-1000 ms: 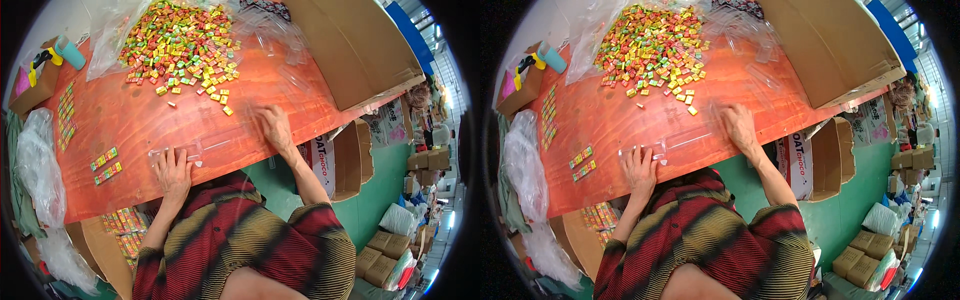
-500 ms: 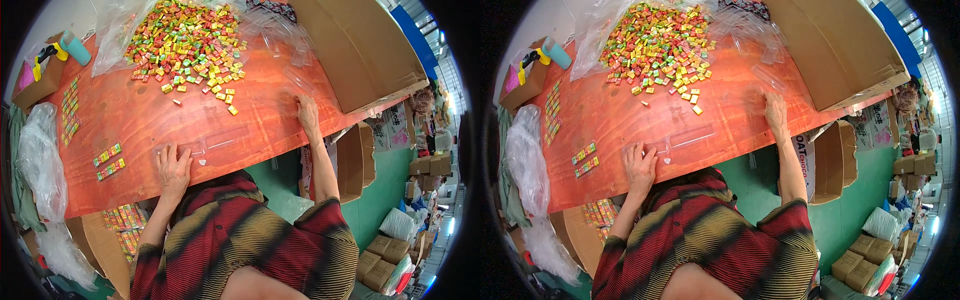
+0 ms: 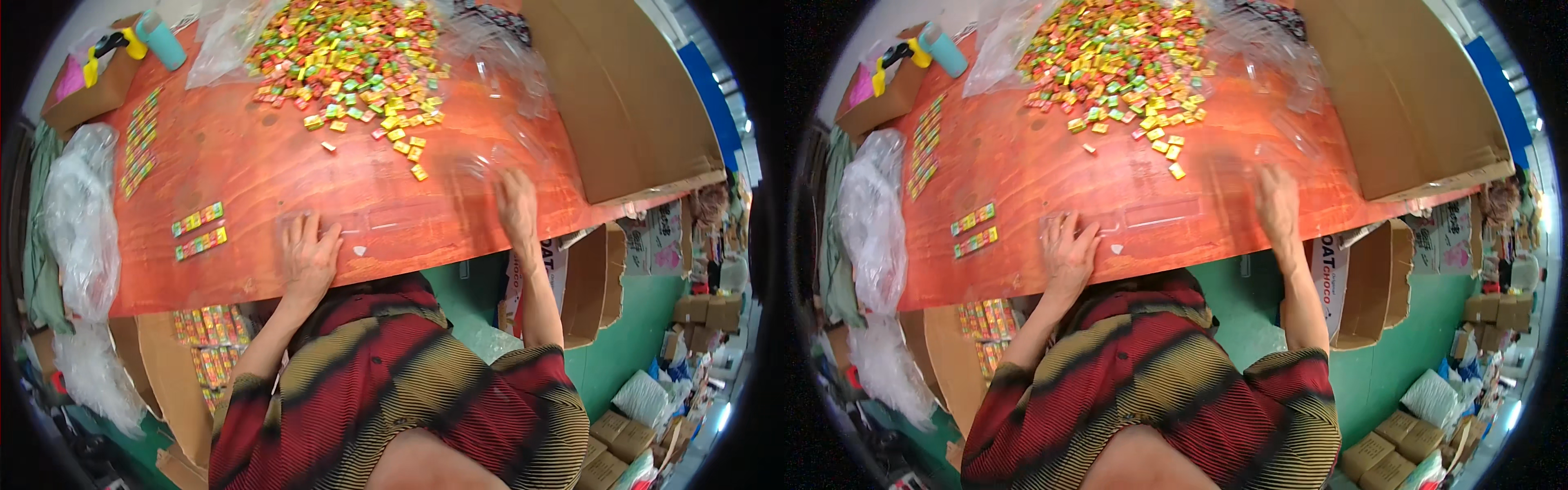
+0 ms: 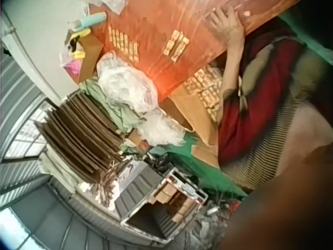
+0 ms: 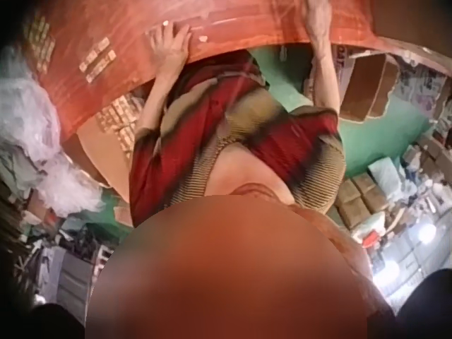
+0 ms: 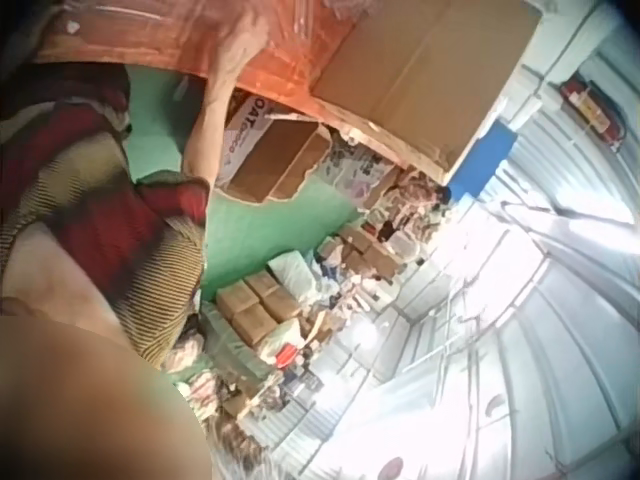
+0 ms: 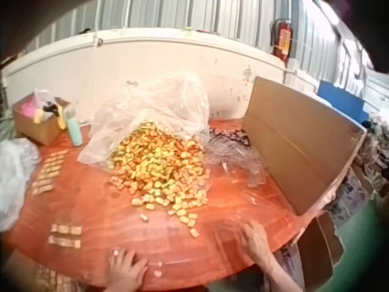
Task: Arranging small colorful toy blocks into rows on a workbench.
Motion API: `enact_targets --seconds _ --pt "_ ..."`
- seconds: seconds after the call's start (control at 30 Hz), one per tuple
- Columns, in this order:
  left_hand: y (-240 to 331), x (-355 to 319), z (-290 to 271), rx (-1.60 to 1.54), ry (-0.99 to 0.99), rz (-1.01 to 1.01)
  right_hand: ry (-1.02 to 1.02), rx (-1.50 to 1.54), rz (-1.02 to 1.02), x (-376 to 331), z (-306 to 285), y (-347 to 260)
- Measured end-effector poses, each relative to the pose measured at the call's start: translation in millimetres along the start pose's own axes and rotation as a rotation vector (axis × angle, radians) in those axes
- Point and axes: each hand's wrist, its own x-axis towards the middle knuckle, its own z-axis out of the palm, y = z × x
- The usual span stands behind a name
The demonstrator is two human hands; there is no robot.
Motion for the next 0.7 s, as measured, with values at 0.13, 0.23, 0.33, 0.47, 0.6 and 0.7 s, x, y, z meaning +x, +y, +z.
enact_targets --seconds 0.13,0.23,0.33,0.47,0.6,0.7 --pt "3.2 -0.2 4.4 -0.014 0.021 -0.025 -0.229 0.253 -0.334 -12.4 10.1 -78.3" --pt "6.0 -0.9 6.1 -0.045 0.008 -0.031 -0.278 0.234 -0.422 -21.1 31.6 -94.6" --pt "5.3 -3.2 9.1 -0.044 0.031 0.037 -0.242 0.131 -0.404 -25.6 38.5 -84.0" --pt "4.5 -2.7 3.5 -0.056 0.049 0.065 -0.236 0.192 -0.35 -17.3 20.7 -80.4" --pt "0.1 16.6 0.7 -0.083 0.076 0.032 -0.175 0.182 -0.138 7.0 17.1 -77.6" --pt "-15.0 57.1 6.5 -0.146 0.124 -0.023 -0.309 0.114 0.043 46.2 20.2 -88.9"
